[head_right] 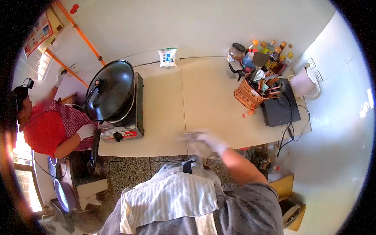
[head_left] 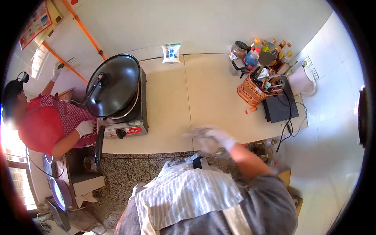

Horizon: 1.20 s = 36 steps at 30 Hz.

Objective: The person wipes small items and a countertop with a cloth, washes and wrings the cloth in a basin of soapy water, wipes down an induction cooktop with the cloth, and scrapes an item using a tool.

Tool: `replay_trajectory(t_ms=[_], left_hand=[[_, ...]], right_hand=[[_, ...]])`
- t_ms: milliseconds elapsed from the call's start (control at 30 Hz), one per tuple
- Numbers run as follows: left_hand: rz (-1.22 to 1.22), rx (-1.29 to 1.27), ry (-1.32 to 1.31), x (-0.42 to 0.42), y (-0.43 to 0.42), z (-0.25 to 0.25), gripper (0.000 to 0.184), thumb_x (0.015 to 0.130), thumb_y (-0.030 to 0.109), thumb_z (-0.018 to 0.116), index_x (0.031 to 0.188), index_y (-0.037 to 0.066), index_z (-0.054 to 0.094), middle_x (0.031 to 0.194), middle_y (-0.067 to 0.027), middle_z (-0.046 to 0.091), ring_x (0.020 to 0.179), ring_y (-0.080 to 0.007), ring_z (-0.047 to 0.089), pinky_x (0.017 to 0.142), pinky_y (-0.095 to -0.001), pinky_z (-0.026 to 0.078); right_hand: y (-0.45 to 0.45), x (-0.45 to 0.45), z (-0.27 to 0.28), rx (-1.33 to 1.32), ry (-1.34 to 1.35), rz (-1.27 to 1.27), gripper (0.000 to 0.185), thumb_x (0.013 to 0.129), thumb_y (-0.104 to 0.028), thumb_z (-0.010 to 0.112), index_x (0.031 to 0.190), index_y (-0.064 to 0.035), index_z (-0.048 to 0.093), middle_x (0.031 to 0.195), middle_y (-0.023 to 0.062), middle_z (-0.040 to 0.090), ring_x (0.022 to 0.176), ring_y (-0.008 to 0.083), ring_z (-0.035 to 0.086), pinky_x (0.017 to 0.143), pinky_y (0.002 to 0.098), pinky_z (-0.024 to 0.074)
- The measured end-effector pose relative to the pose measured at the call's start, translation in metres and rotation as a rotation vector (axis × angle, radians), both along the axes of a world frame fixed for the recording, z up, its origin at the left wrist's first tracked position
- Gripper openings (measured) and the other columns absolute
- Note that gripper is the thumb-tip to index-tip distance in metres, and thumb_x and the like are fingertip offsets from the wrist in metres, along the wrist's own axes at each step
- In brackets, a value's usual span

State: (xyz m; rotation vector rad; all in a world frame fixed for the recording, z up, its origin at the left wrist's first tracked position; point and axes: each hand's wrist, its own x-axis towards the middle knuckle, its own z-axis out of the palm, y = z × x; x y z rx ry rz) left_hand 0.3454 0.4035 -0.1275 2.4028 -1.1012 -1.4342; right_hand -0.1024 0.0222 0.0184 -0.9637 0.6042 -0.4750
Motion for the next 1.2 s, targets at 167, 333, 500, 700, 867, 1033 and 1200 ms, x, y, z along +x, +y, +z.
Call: replay_trajectory(t_ms=[167, 333, 500, 700, 867, 1033, 1200], left_hand=[[-0.107, -0.077, 0.025, 0.008, -0.011, -0.029, 0.032, 0.087, 0.037, 0.07, 0.106, 0.011, 0.073, 0.102, -0.0097, 0.073, 0.097, -0.0221, 0.069, 0.085, -0.0327, 0.054], [-0.35, -0.308, -0.033, 0.029, -0.024, -0.062, 0.033, 0.087, 0.039, 0.07, 0.106, 0.012, 0.074, 0.102, -0.0098, 0.073, 0.097, -0.0232, 0.07, 0.085, -0.0334, 0.054], [0.057, -0.298, 0.062, 0.014, -0.067, -0.003, 0.024, 0.089, 0.024, 0.065, 0.106, 0.01, 0.074, 0.103, -0.011, 0.073, 0.096, -0.023, 0.069, 0.085, -0.0336, 0.053], [0.437, -0.489, 0.189, -0.009, -0.11, 0.064, 0.022, 0.088, 0.012, 0.068, 0.107, -0.001, 0.071, 0.099, -0.0074, 0.073, 0.089, -0.0131, 0.066, 0.081, -0.0271, 0.053], [0.472, -0.618, 0.264, -0.008, -0.121, 0.067, 0.023, 0.088, 0.01, 0.068, 0.107, -0.002, 0.071, 0.096, -0.0082, 0.073, 0.088, -0.0138, 0.067, 0.079, -0.0278, 0.054], [0.41, -0.642, 0.271, -0.003, -0.13, 0.063, 0.028, 0.088, 0.015, 0.071, 0.11, -0.001, 0.07, 0.099, -0.0091, 0.073, 0.09, -0.0131, 0.067, 0.08, -0.0274, 0.053], [0.421, -0.666, 0.3, 0.004, -0.133, 0.053, 0.028, 0.088, 0.014, 0.07, 0.112, -0.001, 0.069, 0.096, -0.0081, 0.072, 0.086, -0.0122, 0.066, 0.078, -0.0268, 0.053]], right_hand=[[0.03, -0.125, -0.04, -0.236, 0.538, -0.514, 0.039, 0.08, 0.002, 0.05, 0.115, 0.0002, 0.066, 0.118, 0.0143, 0.068, 0.105, 0.0235, 0.066, 0.091, 0.0355, 0.0531], [0.056, -0.046, -0.05, -0.656, 0.757, -0.22, 0.036, 0.078, 0.007, 0.049, 0.107, -0.0003, 0.069, 0.104, 0.014, 0.072, 0.095, 0.0247, 0.069, 0.088, 0.0353, 0.0546], [0.03, 0.041, -0.046, -0.074, 0.259, -0.273, 0.041, 0.085, 0.004, 0.051, 0.124, 0.0016, 0.063, 0.118, 0.0152, 0.068, 0.112, 0.0232, 0.063, 0.099, 0.0329, 0.0487], [-0.003, 0.07, -0.005, -0.416, 0.424, -0.164, 0.036, 0.092, -0.007, 0.055, 0.126, 0.0011, 0.062, 0.12, 0.0144, 0.068, 0.11, 0.0222, 0.064, 0.098, 0.0331, 0.0482], [-0.002, 0.08, 0.039, -0.655, 0.667, -0.103, 0.031, 0.094, -0.018, 0.057, 0.121, -0.004, 0.065, 0.114, 0.0151, 0.07, 0.104, 0.0253, 0.066, 0.094, 0.0342, 0.05], [0.009, 0.103, 0.033, -0.935, 0.793, -0.195, 0.029, 0.092, -0.021, 0.059, 0.116, -0.0072, 0.066, 0.113, 0.0186, 0.069, 0.103, 0.0334, 0.066, 0.093, 0.0396, 0.0509], [0.036, 0.12, 0.028, -1.222, 1.227, 0.362, 0.051, 0.08, -0.019, 0.067, 0.13, -0.0102, 0.056, 0.113, 0.0207, 0.066, 0.109, 0.0399, 0.062, 0.094, 0.0473, 0.0505]])
